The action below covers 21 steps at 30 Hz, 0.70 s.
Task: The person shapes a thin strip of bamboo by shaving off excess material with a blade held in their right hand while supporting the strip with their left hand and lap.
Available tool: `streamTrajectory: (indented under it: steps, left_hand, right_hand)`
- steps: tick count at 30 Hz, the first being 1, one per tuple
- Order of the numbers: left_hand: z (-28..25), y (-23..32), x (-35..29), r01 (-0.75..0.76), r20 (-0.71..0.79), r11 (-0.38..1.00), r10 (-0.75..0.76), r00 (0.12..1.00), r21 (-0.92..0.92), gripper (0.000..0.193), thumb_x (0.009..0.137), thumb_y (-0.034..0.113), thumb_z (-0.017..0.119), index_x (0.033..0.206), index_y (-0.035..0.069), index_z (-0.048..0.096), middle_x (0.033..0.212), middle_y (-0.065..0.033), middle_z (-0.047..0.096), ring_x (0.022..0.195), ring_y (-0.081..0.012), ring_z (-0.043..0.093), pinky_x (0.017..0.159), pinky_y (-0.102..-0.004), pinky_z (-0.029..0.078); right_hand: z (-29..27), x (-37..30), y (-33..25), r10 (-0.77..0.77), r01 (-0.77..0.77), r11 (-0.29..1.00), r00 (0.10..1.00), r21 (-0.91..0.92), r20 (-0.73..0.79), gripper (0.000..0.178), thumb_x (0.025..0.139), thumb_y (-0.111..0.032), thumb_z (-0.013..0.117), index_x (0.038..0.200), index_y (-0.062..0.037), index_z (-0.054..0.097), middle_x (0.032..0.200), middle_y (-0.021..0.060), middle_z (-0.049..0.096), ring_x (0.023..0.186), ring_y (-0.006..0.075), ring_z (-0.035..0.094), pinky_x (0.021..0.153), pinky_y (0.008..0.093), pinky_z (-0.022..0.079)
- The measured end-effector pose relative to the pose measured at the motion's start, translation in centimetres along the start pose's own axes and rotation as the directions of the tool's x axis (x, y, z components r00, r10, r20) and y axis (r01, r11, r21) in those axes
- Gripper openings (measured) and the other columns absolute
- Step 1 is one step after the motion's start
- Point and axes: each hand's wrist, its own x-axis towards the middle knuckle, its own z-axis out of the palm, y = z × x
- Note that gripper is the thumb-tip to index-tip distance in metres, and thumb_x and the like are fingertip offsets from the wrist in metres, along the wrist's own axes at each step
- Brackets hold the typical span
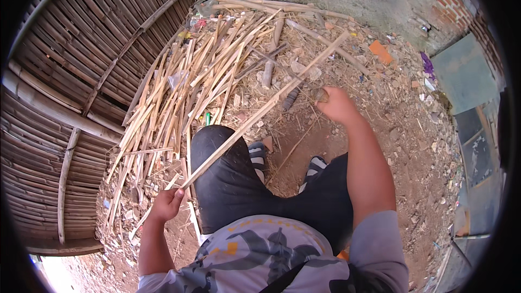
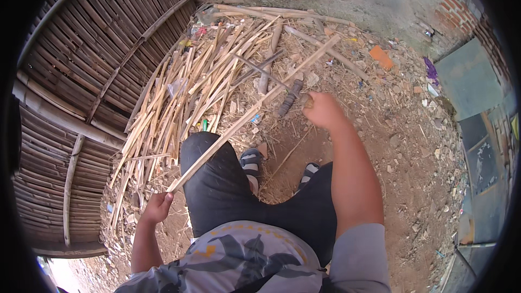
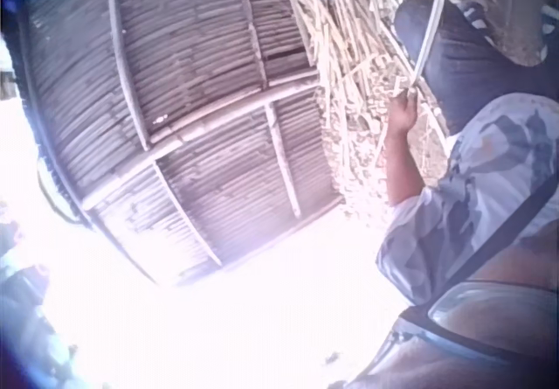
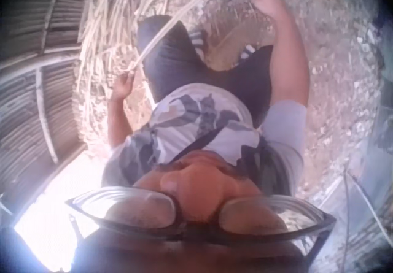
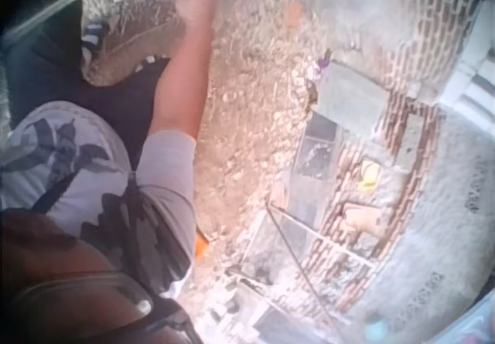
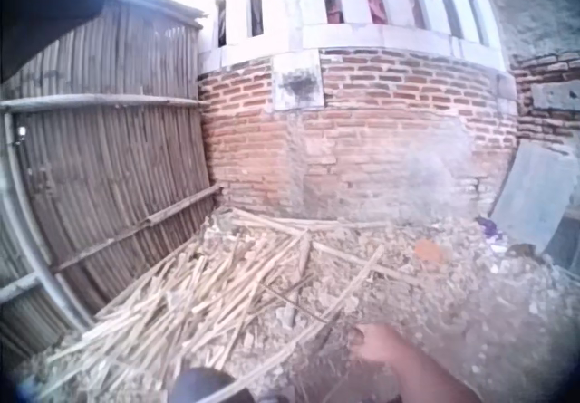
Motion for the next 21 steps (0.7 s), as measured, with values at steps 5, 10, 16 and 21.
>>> streamTrajectory:
  steps: [5,10,16,21]
  left_hand:
    - [0.6,-0.7,0.4,-0.072,-0.068,0.997,0.075,0.995,0.039,0.06,0.103,0.05,0.051,0.076,-0.002,0.06,0.056,-0.0192,0.053,0.05,-0.0335,0.051,0.053,-0.044,0.044]
    - [-0.6,1.0,0.3,-0.052,-0.049,0.988,0.06,0.997,0.142,0.06,0.103,0.05,0.052,0.075,-0.002,0.061,0.057,-0.0201,0.053,0.051,-0.0352,0.052,0.054,-0.0443,0.044]
    - [0.4,0.8,-0.4,-0.068,-0.091,0.991,0.079,0.993,0.114,0.059,0.103,0.05,0.051,0.076,-0.002,0.061,0.058,-0.0212,0.055,0.053,-0.038,0.054,0.055,-0.0455,0.044]
    - [0.1,0.4,0.3,-0.089,-0.114,0.976,0.113,0.987,0.201,0.056,0.102,0.048,0.053,0.076,-0.001,0.061,0.061,-0.0223,0.057,0.058,-0.0438,0.058,0.056,-0.0474,0.046]
  right_hand:
    - [1.4,-0.1,-1.6,-0.186,0.184,0.979,0.983,-0.093,-0.009,0.037,0.079,-0.02,0.071,0.113,-0.0061,0.071,0.093,0.0217,0.072,0.086,0.0364,0.07,0.077,0.0427,0.055]
    - [-0.1,1.4,4.7,-0.017,0.008,0.992,0.997,-0.129,-0.072,0.034,0.077,-0.018,0.07,0.108,-0.0037,0.071,0.096,0.023,0.072,0.089,0.0393,0.07,0.078,0.0445,0.056]
    - [0.5,-1.1,-2.3,-0.178,0.177,0.966,0.984,-0.19,0.015,0.036,0.078,-0.018,0.071,0.112,-0.0057,0.07,0.097,0.0229,0.071,0.09,0.0363,0.071,0.08,0.0442,0.056]
    - [-1.1,1.0,5.2,0.151,-0.149,0.989,0.982,0.025,-0.117,0.037,0.079,-0.018,0.07,0.114,-0.0089,0.07,0.101,0.0205,0.072,0.09,0.0356,0.071,0.081,0.044,0.056]
